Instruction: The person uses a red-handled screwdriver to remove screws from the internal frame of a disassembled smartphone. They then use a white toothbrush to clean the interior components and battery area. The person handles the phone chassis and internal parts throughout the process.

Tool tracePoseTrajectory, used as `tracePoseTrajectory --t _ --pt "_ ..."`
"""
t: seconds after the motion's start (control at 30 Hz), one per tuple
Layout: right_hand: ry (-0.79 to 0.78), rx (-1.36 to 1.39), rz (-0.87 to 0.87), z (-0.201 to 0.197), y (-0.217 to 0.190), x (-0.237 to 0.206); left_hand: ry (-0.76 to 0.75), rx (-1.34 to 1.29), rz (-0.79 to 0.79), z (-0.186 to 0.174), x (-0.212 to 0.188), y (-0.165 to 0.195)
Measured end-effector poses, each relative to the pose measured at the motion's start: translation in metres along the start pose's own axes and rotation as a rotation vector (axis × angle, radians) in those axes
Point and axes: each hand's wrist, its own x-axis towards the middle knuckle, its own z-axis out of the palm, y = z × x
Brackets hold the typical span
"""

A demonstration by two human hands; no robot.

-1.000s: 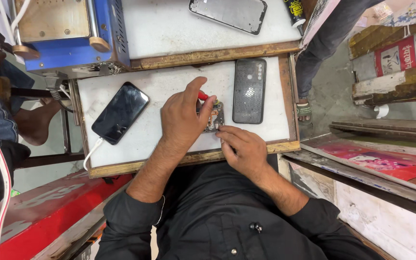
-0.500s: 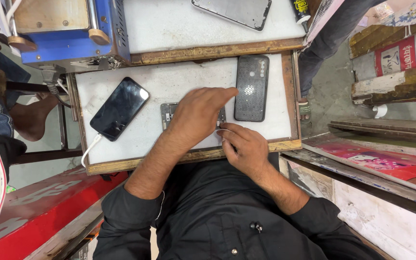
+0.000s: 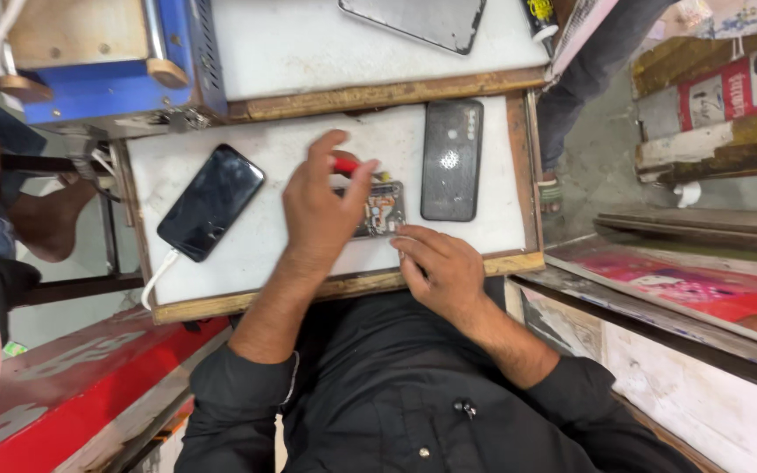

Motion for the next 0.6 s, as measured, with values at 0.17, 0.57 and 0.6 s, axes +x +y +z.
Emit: tracePoseTrajectory --t 0.17,0.57,0.6 --pt "0.201 0.617 0.307 -0.038 0.027 -0.003 -0.003 -0.315 -0.218 -0.022 -0.019 -0.011" --pt "-0.045 0.064 0.101 -0.003 0.009 0.002 0.037 0.095 0.189 -0.011 -0.031 -0.038" --pt "-0.049 0.043 0.042 0.004 0.008 0.001 0.026 0.102 0.189 -0.009 -0.031 -0.04"
